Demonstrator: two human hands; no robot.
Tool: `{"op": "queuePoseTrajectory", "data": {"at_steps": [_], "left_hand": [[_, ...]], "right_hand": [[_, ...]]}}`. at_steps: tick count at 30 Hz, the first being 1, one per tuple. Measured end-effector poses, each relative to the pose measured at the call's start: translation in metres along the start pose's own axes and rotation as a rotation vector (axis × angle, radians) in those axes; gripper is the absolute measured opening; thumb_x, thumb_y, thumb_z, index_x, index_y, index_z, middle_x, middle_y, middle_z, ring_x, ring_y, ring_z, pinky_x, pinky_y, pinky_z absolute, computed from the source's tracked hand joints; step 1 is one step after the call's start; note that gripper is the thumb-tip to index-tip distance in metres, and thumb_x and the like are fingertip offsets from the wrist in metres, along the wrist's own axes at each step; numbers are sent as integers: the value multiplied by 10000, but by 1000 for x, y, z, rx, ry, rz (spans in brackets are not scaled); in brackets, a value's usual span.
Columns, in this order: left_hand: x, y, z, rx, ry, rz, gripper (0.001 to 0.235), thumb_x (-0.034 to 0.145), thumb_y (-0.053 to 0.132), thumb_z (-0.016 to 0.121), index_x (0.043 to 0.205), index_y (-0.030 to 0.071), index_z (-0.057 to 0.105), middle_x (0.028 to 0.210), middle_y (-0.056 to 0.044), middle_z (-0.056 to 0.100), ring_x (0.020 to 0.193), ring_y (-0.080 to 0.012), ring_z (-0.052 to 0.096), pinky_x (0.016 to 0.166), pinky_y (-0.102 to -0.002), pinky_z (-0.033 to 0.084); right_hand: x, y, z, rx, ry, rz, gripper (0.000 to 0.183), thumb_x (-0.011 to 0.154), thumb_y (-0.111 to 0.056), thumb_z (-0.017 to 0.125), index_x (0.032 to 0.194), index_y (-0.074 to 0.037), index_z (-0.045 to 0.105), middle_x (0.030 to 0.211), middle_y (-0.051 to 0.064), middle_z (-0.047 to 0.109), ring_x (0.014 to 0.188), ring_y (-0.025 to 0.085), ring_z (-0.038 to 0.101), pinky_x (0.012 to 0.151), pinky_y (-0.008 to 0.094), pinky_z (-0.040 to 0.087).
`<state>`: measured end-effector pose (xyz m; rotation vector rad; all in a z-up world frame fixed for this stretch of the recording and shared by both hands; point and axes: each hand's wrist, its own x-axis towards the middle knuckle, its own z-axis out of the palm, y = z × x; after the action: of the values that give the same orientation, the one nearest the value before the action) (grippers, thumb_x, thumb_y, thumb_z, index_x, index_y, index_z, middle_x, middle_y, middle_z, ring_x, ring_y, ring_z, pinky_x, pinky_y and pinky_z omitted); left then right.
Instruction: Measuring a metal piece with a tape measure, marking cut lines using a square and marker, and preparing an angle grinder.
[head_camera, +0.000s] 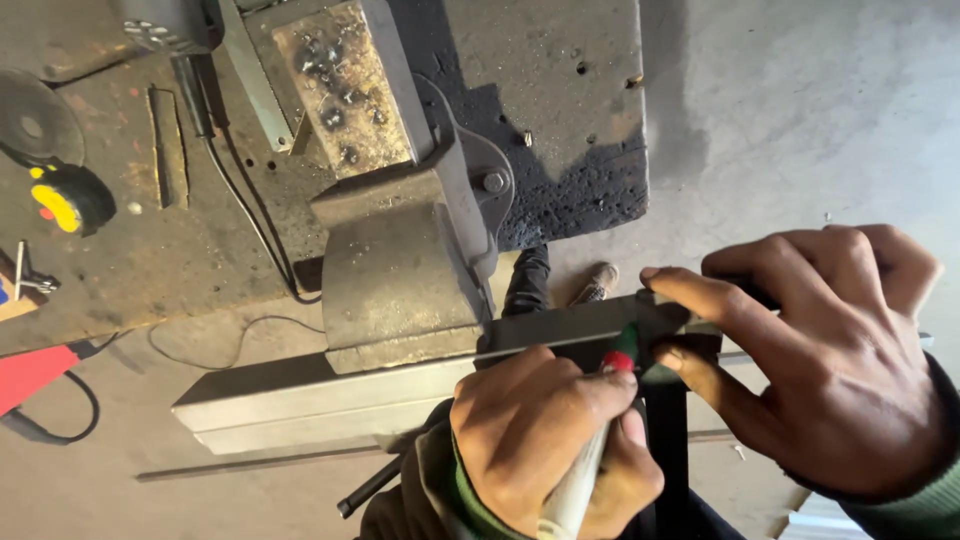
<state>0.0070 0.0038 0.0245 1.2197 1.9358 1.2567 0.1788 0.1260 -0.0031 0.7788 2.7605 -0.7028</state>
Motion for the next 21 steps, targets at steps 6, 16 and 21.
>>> {"op": "queuePoseTrajectory", "data": {"at_steps": [6,16,21], "left_hand": [[-6,10,5,83,11,11,217,642,-35,701,852,1,658,628,-66,623,476,-167,495,470,-283,486],[-37,12,28,228,123,125,216,699,-9,692,913,-33,677,749,-126,703,590,-224,609,593,-303,550],[-70,14,46,246,193,165,175,704,-5,684,875,-37,662,729,-115,681,555,-206,562,546,-289,516]], "right_hand": [[2,-1,2,-24,72,-47,529,761,-378,777,1270,-254,706,997,40,629,1010,319,546,987,536,347],[6,6,7,-65,204,-170,468,820,-286,786,1268,-158,755,955,51,586,964,282,509,985,508,219],[5,13,17,-141,309,-214,419,950,-386,783,1321,-190,760,960,30,537,961,261,475,991,457,254]]}}
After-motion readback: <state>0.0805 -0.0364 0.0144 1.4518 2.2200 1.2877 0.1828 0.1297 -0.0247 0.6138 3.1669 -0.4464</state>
